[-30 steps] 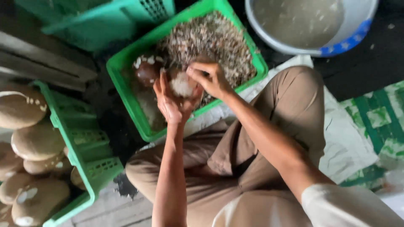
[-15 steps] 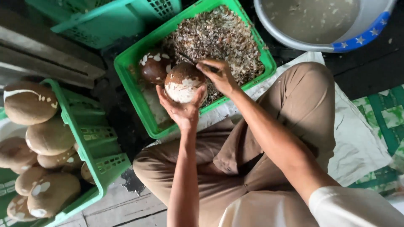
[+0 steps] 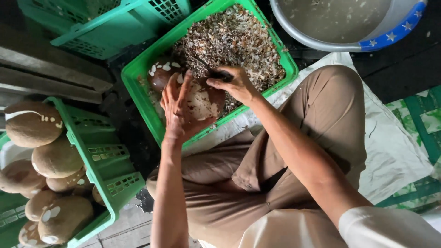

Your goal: A person is sitting on the floor, using a small knife to scrape the brown skin off a coconut.

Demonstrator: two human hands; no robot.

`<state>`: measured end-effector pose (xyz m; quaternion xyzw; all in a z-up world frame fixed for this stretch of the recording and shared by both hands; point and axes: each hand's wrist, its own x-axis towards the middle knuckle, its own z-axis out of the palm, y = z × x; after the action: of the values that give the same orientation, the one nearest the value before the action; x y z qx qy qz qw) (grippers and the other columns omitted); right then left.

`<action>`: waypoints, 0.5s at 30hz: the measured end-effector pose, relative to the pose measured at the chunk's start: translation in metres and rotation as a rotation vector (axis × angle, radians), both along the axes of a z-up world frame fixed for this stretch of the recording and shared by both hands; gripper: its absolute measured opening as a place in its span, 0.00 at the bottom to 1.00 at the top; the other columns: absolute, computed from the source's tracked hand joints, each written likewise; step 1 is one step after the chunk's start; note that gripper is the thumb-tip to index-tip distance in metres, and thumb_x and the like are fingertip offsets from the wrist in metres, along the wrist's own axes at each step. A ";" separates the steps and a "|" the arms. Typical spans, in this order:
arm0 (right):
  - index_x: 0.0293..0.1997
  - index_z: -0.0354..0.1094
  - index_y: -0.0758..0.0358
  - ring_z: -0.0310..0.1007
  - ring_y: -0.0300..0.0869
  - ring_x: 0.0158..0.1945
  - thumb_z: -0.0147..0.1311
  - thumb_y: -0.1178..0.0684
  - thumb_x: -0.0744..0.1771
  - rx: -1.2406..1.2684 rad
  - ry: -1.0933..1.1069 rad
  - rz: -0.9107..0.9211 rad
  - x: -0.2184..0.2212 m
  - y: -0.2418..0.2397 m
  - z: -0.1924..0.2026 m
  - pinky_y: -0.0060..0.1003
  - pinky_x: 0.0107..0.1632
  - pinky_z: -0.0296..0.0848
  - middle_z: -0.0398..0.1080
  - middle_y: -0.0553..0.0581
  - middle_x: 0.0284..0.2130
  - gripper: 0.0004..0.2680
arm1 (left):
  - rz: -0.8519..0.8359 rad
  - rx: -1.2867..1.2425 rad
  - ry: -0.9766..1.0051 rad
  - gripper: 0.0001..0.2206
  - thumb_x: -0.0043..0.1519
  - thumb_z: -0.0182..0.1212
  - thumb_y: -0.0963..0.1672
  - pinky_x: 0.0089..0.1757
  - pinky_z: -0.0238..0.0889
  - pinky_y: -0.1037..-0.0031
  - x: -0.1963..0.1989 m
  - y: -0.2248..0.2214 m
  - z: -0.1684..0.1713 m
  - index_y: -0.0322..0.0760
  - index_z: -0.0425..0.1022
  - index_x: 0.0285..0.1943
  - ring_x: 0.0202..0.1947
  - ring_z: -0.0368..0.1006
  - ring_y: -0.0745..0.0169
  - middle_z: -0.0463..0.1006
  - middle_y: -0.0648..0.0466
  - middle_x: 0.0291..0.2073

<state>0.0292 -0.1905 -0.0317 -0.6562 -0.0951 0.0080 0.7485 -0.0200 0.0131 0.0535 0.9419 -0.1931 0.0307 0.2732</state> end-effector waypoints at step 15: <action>0.38 0.77 0.57 0.71 0.51 0.41 0.59 0.54 0.68 -0.565 -0.728 0.018 0.003 0.019 0.043 0.46 0.44 0.72 0.73 0.59 0.36 0.03 | 0.333 -0.320 -0.137 0.45 0.30 0.83 0.57 0.54 0.65 0.51 0.002 -0.009 -0.050 0.42 0.68 0.57 0.50 0.71 0.44 0.71 0.48 0.44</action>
<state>0.0317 -0.1712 0.0118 -0.7937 -0.3515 -0.1911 0.4582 -0.0184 0.0043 0.0040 0.9013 -0.0459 0.1694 0.3962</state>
